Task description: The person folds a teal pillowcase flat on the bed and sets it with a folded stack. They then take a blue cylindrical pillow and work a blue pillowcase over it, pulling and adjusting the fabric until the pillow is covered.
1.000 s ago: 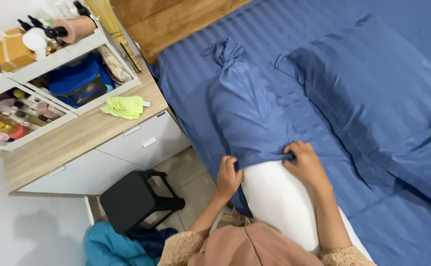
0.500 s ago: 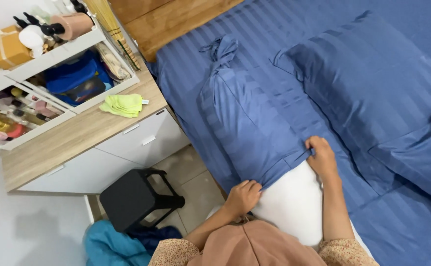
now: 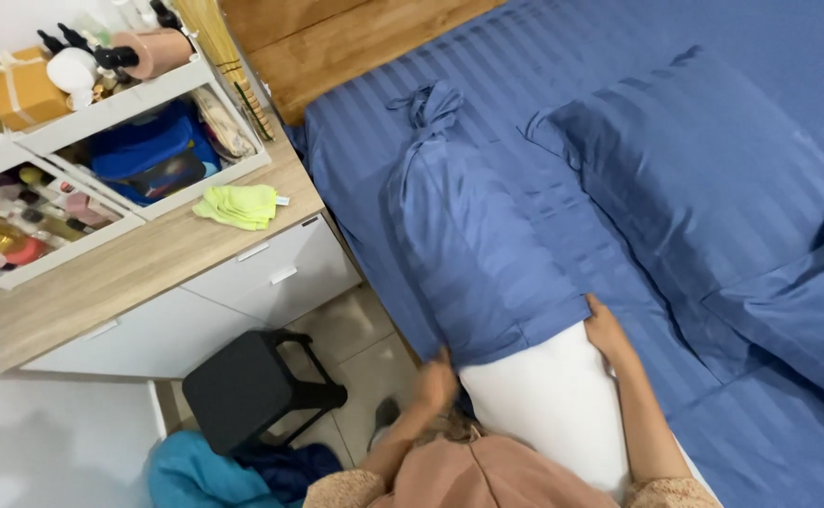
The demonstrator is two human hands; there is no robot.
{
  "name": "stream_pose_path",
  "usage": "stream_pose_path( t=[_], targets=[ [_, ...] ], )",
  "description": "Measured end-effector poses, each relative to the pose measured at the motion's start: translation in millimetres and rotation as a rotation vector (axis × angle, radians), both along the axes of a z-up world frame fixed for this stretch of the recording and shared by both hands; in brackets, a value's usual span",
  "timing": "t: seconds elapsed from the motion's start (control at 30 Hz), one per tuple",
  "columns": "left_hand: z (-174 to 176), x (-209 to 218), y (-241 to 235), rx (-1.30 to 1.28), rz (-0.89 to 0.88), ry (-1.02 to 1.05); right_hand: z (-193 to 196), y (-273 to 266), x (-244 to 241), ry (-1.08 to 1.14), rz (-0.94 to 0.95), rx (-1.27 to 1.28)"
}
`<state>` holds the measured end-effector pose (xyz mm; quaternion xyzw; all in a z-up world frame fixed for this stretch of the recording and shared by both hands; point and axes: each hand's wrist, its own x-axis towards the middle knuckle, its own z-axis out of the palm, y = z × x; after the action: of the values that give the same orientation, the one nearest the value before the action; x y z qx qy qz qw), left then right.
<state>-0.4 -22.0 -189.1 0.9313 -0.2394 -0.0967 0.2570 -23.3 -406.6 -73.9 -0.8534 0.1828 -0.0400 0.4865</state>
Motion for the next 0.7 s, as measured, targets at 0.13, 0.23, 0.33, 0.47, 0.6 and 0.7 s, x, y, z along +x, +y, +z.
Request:
stream_pose_path(
  t=[0.13,0.23,0.33,0.47,0.6,0.7],
  targets=[
    [-46.2,-14.8,-2.0,-0.027,-0.305,0.194,-77.3,-29.2,-7.8,-0.022,-0.212,-0.257],
    [80.9,16.2,34.1,-0.126,-0.343,0.306,33.7,0.9,-5.5,-0.329,-0.105,-0.363],
    [93.7,63.9,71.9,-0.38,-0.396,0.331,142.8,17.9,-7.1,0.065,-0.057,-0.602],
    [132.2,153.8,107.2,-0.438,-0.18,0.306,239.0,22.4,-27.0,-0.08,0.17,-0.746],
    [182.1,233.9,108.5,-0.5,-0.079,0.307,229.3,-11.9,-65.9,0.454,-0.071,-0.863],
    [205.5,282.8,84.3,-0.474,-0.069,0.277,162.6,-43.4,-104.6,0.593,-0.173,-0.831]
  ],
)
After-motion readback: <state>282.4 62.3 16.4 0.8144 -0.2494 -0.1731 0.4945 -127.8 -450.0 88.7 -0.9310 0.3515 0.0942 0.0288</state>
